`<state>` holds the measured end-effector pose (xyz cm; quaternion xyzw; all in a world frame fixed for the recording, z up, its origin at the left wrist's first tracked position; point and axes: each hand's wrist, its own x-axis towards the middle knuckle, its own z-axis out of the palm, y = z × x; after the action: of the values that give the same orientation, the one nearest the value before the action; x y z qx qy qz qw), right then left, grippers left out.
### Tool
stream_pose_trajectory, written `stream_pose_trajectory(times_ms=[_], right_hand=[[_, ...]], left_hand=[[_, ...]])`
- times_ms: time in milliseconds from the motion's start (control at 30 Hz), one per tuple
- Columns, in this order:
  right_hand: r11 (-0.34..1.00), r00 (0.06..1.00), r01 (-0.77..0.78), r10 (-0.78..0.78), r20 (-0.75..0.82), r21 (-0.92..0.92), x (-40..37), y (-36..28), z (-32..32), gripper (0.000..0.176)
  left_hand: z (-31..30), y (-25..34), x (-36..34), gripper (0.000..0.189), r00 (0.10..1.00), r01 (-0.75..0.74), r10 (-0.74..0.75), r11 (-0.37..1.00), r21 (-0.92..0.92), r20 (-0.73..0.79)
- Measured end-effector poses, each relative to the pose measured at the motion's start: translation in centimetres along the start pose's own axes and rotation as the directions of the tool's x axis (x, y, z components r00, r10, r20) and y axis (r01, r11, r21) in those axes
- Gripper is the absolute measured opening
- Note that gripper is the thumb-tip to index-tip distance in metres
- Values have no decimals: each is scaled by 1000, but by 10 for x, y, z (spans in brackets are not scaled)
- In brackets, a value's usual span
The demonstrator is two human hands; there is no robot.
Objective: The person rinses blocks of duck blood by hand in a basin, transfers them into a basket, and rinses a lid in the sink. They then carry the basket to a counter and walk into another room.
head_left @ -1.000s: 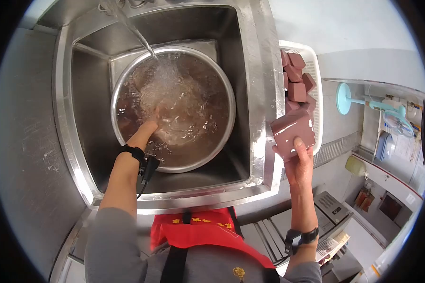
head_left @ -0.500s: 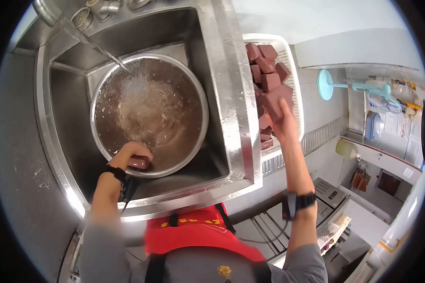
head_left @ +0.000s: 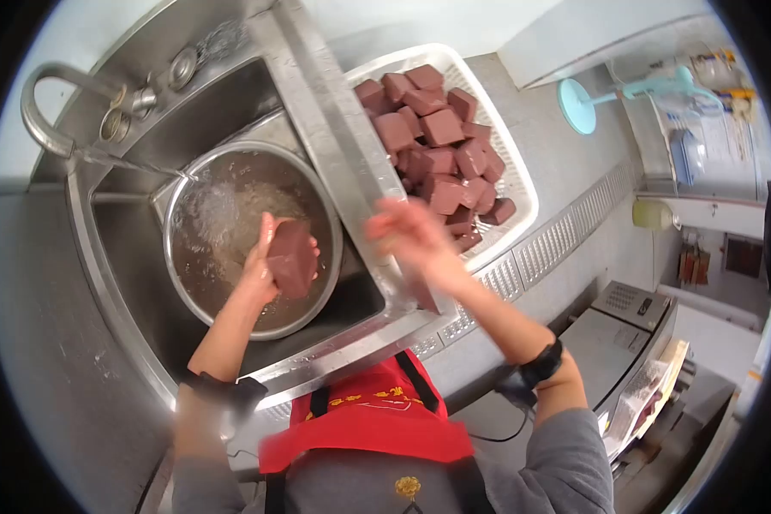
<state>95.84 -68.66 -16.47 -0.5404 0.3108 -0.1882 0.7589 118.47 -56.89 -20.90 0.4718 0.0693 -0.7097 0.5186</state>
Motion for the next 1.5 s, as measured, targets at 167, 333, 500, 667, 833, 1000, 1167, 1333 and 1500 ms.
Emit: stream_pose_trajectory(times_ms=[167,333,500,667,833,1000,1167,1333,1500], right_hand=[[975,990,-15,46,-135,221,-20,6,35,59],[905,813,1,247,-528,426,-36,-13,-31,49],[926,631,110,215,-745,361,-34,31,-129,45],[776,657,137,394,-643,616,-40,85,-185,35],[856,797,70,260,-545,512,-26,29,-99,29],[904,922,-319,366,-129,284,-9,-5,50,29],[684,703,-710,700,-121,-168,8,68,103,65],[534,524,-845,814,-249,-33,37,155,91,56],[550,518,-835,799,-307,24,51,168,92,44]], left_hand=[[100,-12,-7,42,937,-326,337,739,590,95],[109,5,-21,34,910,-405,298,786,466,288],[-56,13,-29,38,706,-454,613,776,439,-354],[-235,-33,-58,59,356,164,480,813,559,-802],[-248,-68,-67,83,625,175,36,967,185,-780],[-268,-84,-55,72,708,157,17,971,181,-706],[-270,-99,-49,59,641,169,154,927,334,-752],[-248,-88,-74,50,727,136,127,937,323,-675],[-231,-72,-98,42,754,9,217,940,340,-620]])
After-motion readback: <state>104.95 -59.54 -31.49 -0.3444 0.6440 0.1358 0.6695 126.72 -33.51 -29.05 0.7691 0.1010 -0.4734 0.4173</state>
